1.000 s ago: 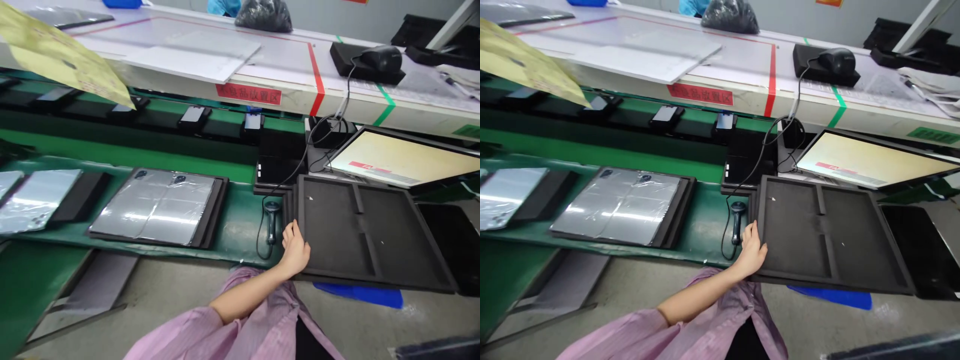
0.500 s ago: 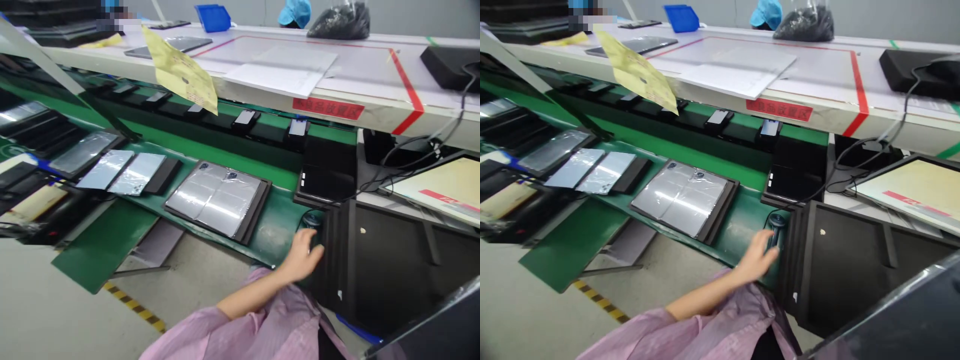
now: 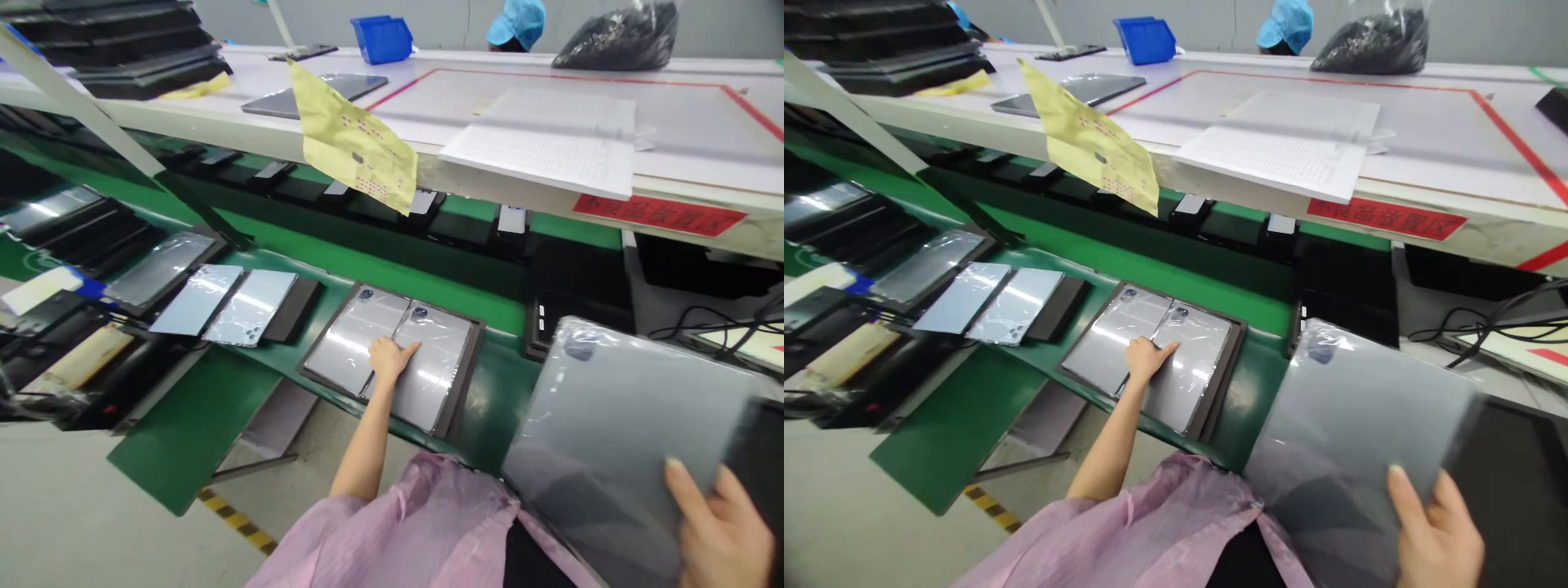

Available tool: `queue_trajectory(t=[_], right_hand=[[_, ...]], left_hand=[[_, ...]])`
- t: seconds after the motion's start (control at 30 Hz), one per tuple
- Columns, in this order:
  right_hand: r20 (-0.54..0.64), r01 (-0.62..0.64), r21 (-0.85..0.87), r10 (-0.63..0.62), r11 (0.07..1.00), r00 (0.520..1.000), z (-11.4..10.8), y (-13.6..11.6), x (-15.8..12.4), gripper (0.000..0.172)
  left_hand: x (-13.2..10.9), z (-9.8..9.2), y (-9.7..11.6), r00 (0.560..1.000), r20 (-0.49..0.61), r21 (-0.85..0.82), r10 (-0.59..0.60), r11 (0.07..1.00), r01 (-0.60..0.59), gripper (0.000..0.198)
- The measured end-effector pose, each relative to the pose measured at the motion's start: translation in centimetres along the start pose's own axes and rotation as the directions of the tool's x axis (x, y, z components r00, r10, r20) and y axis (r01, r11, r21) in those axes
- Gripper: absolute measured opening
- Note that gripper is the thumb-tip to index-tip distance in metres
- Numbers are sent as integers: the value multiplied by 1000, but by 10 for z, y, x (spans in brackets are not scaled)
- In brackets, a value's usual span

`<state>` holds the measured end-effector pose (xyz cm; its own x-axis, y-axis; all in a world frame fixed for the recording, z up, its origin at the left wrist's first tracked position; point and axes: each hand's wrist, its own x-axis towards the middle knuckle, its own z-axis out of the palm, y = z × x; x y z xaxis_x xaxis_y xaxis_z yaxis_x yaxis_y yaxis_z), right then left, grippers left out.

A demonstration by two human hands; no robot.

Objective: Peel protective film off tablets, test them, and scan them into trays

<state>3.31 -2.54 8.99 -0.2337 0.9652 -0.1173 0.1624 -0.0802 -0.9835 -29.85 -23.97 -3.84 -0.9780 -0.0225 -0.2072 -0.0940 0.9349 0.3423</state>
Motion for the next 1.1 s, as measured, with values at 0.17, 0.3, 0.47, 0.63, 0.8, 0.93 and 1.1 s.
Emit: queue_trajectory(t=[0.17, 0.3, 0.47, 0.63, 0.8, 0.93, 1.1], right_hand=[[115, -90, -33, 93, 995, 989, 68, 22, -3, 61], [123, -63, -82, 73, 995, 990, 84, 32, -6, 60], [99, -44, -195, 64, 980, 993, 88, 44, -3, 59], [89, -14, -161, 29, 987, 996, 96, 47, 6, 63], [220, 32, 3, -32, 999, 975, 119, 20, 5, 68], [420, 26, 239, -128, 971, 898, 133, -14, -9, 71], [313, 81, 313, -183, 946, 932, 122, -44, -27, 37]], left_hand=[[-8, -3, 2, 993, 84, -41, 82, 996, -79, 70], [-3, -2, -2, 985, 148, -158, 92, 985, -68, 69], [11, -14, -18, 940, 297, -461, 168, 887, -13, 55], [-8, -50, -15, 863, 328, -784, 384, 620, 22, 52], [-45, -107, 19, 788, 333, -929, 518, 322, 181, 60], [-84, -141, 46, 751, 258, -964, 607, 218, 155, 48], [-109, -157, 57, 769, -262, -785, 582, 335, -521, 33]])
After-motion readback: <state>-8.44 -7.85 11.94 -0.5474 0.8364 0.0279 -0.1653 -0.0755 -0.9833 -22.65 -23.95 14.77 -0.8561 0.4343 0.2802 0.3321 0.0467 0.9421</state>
